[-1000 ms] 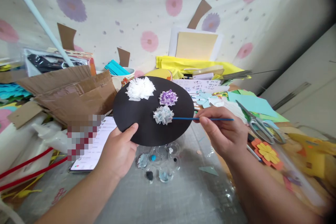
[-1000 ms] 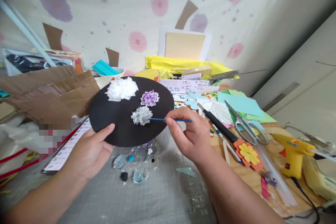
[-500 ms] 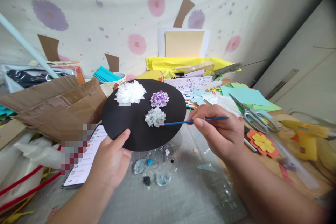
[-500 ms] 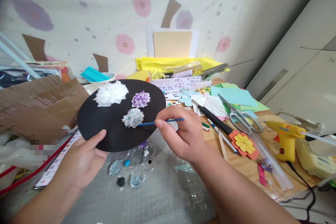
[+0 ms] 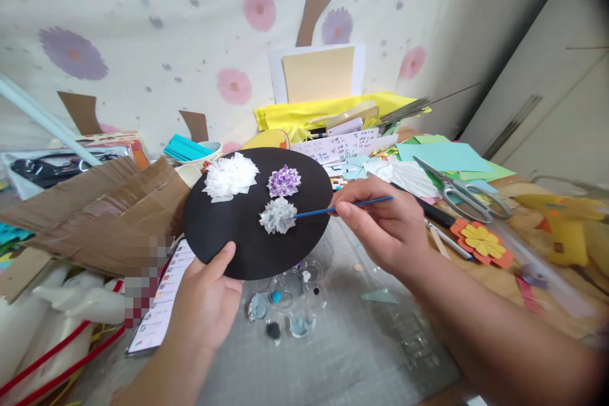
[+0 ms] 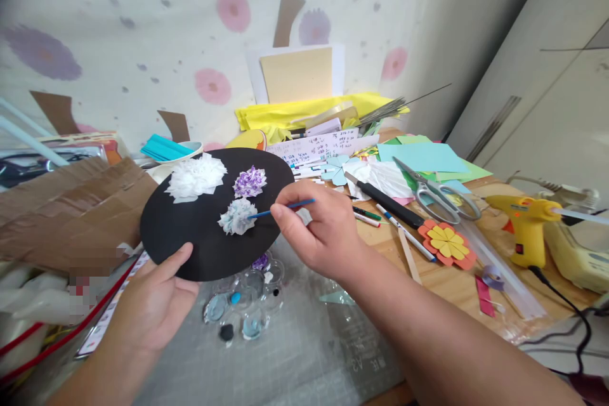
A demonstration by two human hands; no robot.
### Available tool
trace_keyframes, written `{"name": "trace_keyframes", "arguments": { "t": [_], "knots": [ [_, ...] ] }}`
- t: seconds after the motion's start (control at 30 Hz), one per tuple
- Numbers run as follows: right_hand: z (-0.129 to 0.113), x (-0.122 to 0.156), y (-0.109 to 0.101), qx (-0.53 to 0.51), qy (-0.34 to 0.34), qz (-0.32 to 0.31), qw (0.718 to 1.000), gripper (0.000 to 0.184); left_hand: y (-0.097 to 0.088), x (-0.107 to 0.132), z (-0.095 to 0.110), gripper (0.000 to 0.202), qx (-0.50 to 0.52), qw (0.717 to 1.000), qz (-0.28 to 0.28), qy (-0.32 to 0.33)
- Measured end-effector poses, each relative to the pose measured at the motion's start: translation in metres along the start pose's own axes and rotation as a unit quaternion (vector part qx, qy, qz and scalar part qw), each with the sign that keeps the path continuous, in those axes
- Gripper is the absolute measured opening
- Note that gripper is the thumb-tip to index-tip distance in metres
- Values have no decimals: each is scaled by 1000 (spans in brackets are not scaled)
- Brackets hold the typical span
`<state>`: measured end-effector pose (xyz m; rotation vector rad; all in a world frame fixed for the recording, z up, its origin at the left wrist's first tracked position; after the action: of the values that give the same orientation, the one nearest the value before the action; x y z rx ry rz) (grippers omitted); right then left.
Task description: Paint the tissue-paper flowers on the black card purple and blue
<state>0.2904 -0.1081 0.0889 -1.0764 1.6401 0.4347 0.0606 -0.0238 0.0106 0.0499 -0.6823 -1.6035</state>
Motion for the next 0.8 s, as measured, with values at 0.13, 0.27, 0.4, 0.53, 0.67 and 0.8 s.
{"name": "trace_keyframes", "arguments": {
  "t": [0.13,0.27,0.4,0.53,0.67,0.8],
  "knots": [
    [-1,-1,2,-26,-1,-15,1000,8,1,0,1,55,-4,1000,-2,8],
    [0,0,-1,-9,0,-1,1000,8,1,-2,0,51,6,1000,-19,10],
    [-3,-1,-1,31,-49,-31,998,7,-2,-4,-1,50,3,1000,-15,10],
    [-3,-1,-3,33,-32,-9,999,8,-3,-4,-1,51,-12,1000,-15,14],
    [-3,-2,-2,52,-34,-28,998,7,-2,-5,-2,52,-2,1000,-14,5],
    [-1,-1,-5,34,-22,-3,999,8,0,-4,-1,53,10,1000,-17,15]
  ]
}}
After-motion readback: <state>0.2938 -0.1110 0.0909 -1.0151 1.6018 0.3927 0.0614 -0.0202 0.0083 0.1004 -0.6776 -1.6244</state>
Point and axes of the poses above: each hand's wrist, its own x-axis away from the middle knuckle, its own y-axis out of the palm, z = x × y, the point moved 4 cm from there along -x, towards the middle knuckle, and after that the axes turned 13 degrees about -y, right-handed, at the moved point
